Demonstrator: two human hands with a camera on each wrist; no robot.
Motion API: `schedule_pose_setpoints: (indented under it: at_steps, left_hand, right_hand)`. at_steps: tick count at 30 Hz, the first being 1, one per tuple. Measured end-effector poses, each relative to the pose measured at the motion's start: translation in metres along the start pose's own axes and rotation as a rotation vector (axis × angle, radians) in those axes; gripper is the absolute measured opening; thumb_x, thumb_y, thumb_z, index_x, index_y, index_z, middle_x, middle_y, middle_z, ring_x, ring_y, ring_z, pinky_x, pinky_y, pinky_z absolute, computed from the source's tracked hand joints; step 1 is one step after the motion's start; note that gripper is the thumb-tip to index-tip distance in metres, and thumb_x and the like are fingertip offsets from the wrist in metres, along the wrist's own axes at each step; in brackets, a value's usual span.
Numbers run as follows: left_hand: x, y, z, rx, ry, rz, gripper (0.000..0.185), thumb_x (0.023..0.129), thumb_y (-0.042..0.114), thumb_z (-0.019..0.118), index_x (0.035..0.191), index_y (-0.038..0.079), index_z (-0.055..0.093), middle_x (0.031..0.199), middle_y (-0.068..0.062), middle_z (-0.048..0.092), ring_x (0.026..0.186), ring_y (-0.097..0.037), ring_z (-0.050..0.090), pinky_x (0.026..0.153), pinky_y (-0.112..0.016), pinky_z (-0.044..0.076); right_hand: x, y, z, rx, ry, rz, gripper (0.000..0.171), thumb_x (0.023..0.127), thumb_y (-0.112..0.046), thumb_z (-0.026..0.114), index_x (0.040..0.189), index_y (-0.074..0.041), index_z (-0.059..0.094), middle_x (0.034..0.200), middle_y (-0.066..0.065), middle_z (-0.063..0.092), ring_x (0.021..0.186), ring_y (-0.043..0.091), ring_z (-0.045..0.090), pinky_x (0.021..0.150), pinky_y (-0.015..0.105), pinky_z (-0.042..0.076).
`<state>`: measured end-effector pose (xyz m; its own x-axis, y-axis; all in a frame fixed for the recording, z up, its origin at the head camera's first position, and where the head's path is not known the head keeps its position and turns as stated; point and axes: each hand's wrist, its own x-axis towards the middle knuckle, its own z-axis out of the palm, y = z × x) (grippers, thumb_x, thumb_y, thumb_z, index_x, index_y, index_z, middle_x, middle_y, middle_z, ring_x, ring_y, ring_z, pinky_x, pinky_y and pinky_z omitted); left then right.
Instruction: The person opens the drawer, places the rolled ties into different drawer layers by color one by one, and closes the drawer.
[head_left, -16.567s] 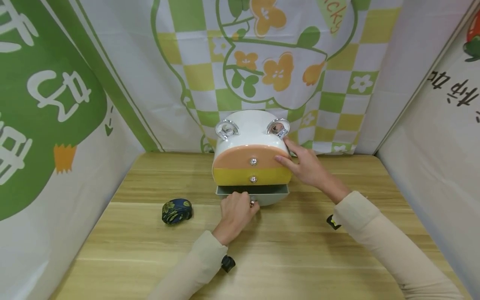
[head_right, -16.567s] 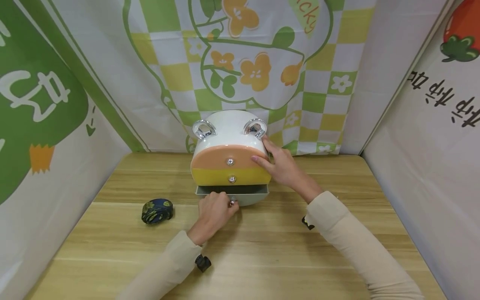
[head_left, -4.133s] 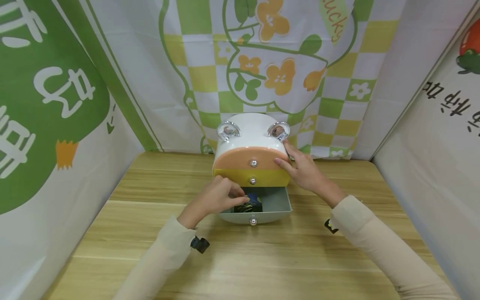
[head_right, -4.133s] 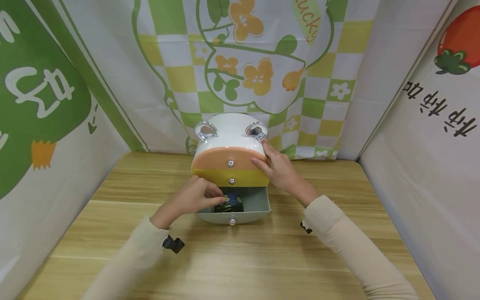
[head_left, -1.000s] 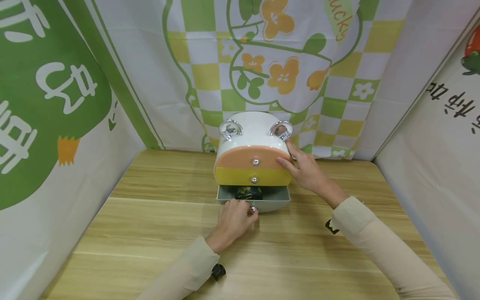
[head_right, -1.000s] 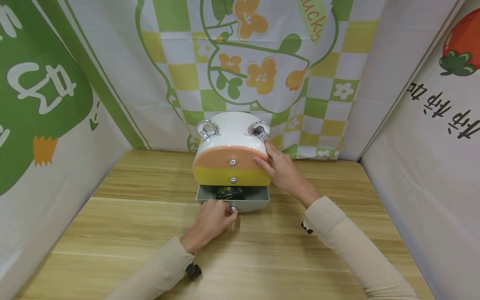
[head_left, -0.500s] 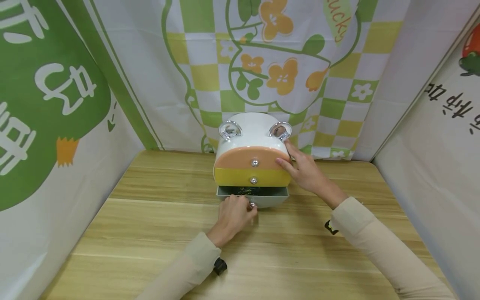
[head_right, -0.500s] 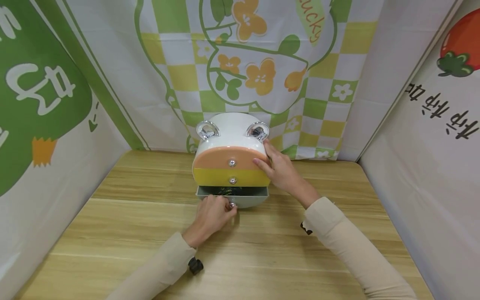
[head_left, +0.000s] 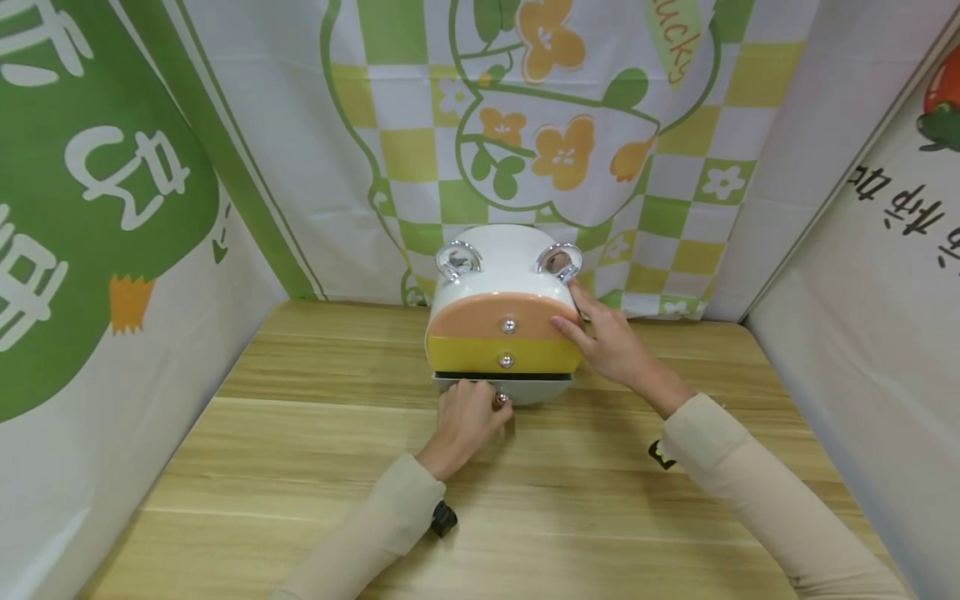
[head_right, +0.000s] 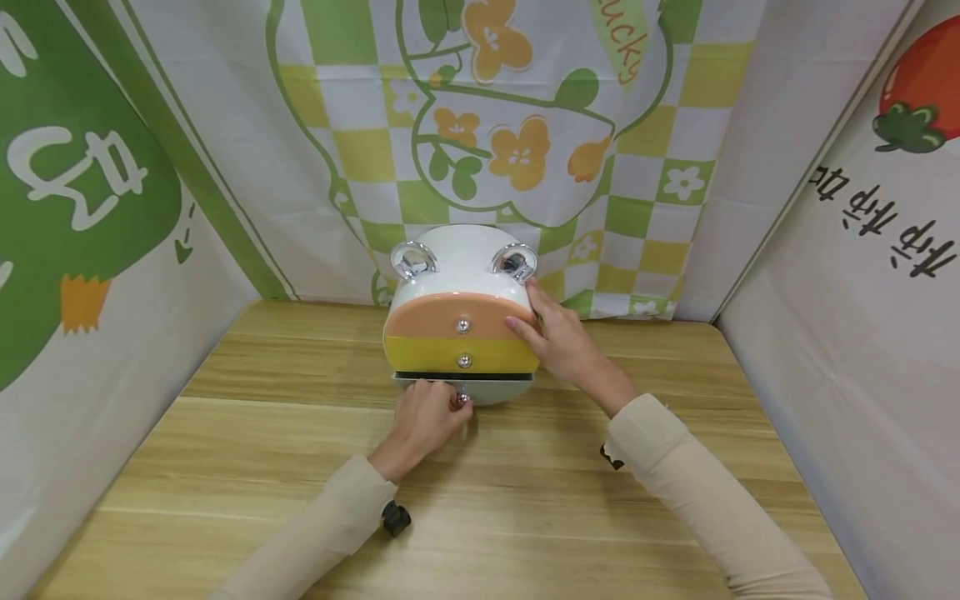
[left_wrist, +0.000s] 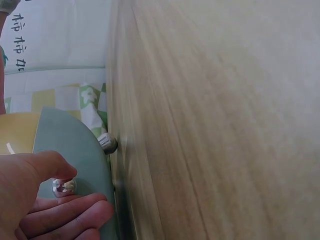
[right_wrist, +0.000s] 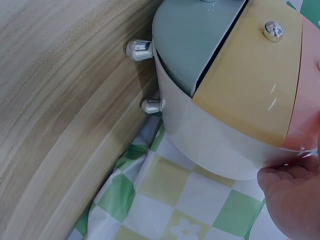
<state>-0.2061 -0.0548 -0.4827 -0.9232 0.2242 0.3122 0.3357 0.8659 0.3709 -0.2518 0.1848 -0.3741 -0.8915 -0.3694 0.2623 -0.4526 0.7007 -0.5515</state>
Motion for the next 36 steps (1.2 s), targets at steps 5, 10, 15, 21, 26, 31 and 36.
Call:
schedule_pose_setpoints:
  at_steps: [5,10,15,21,26,31,36]
  left_hand:
    - [0.003,-0.002,0.001,0.009,0.003,-0.009,0.053,0.089,0.025,0.073,0.048,0.025,0.04,0.044,0.012,0.036,0.046,-0.007,0.04,0.038,-0.025,0.032]
    - [0.006,-0.004,0.002,0.024,0.004,-0.02,0.052,0.089,0.026,0.073,0.05,0.025,0.039,0.047,0.009,0.036,0.048,-0.009,0.043,0.039,-0.027,0.033]
    - [0.008,-0.005,0.003,0.034,0.013,-0.012,0.052,0.089,0.026,0.074,0.052,0.025,0.037,0.048,0.01,0.032,0.047,-0.009,0.038,0.038,-0.027,0.031]
    - [0.01,-0.005,0.003,0.046,0.007,-0.012,0.052,0.088,0.026,0.074,0.053,0.025,0.036,0.048,0.01,0.033,0.047,-0.008,0.038,0.038,-0.027,0.03]
    - [0.013,-0.004,0.002,0.05,-0.014,-0.044,0.05,0.089,0.029,0.074,0.05,0.023,0.043,0.048,0.008,0.042,0.048,-0.01,0.046,0.04,-0.03,0.035]
    - [0.008,-0.004,-0.007,0.033,-0.091,-0.064,0.035,0.089,0.034,0.079,0.063,0.019,0.062,0.062,0.001,0.061,0.061,-0.019,0.062,0.048,-0.035,0.041]
    - [-0.004,-0.01,-0.027,0.05,-0.217,-0.062,0.029,0.088,0.031,0.079,0.071,0.015,0.062,0.065,0.0,0.055,0.059,-0.02,0.055,0.048,-0.035,0.038]
  right_hand:
    - [0.001,-0.002,0.0,-0.001,0.001,-0.001,0.084,0.107,-0.052,0.052,0.168,-0.007,0.016,0.174,0.016,0.018,0.16,0.039,0.027,0.126,0.055,0.03]
    - [0.001,-0.002,0.0,0.004,-0.002,0.003,0.084,0.107,-0.053,0.052,0.168,-0.008,0.016,0.174,0.015,0.018,0.16,0.038,0.025,0.127,0.055,0.03]
    - [0.001,-0.003,0.001,0.003,-0.004,0.012,0.084,0.107,-0.054,0.052,0.168,-0.009,0.016,0.175,0.014,0.018,0.161,0.038,0.025,0.127,0.055,0.029]
    - [0.001,-0.003,0.002,0.008,0.0,0.006,0.084,0.107,-0.053,0.052,0.168,-0.009,0.016,0.175,0.014,0.018,0.16,0.039,0.027,0.127,0.055,0.03]
    - [0.003,-0.002,0.002,0.007,0.001,0.005,0.083,0.107,-0.052,0.052,0.168,-0.009,0.016,0.175,0.015,0.019,0.16,0.04,0.028,0.126,0.056,0.03]
    - [0.004,-0.001,0.001,-0.003,-0.02,0.014,0.085,0.107,-0.055,0.051,0.168,-0.008,0.015,0.175,0.015,0.018,0.161,0.039,0.025,0.128,0.056,0.027]
    - [0.004,0.0,-0.005,-0.04,-0.067,0.038,0.089,0.106,-0.06,0.051,0.169,-0.01,0.014,0.176,0.012,0.017,0.162,0.039,0.023,0.129,0.057,0.024]
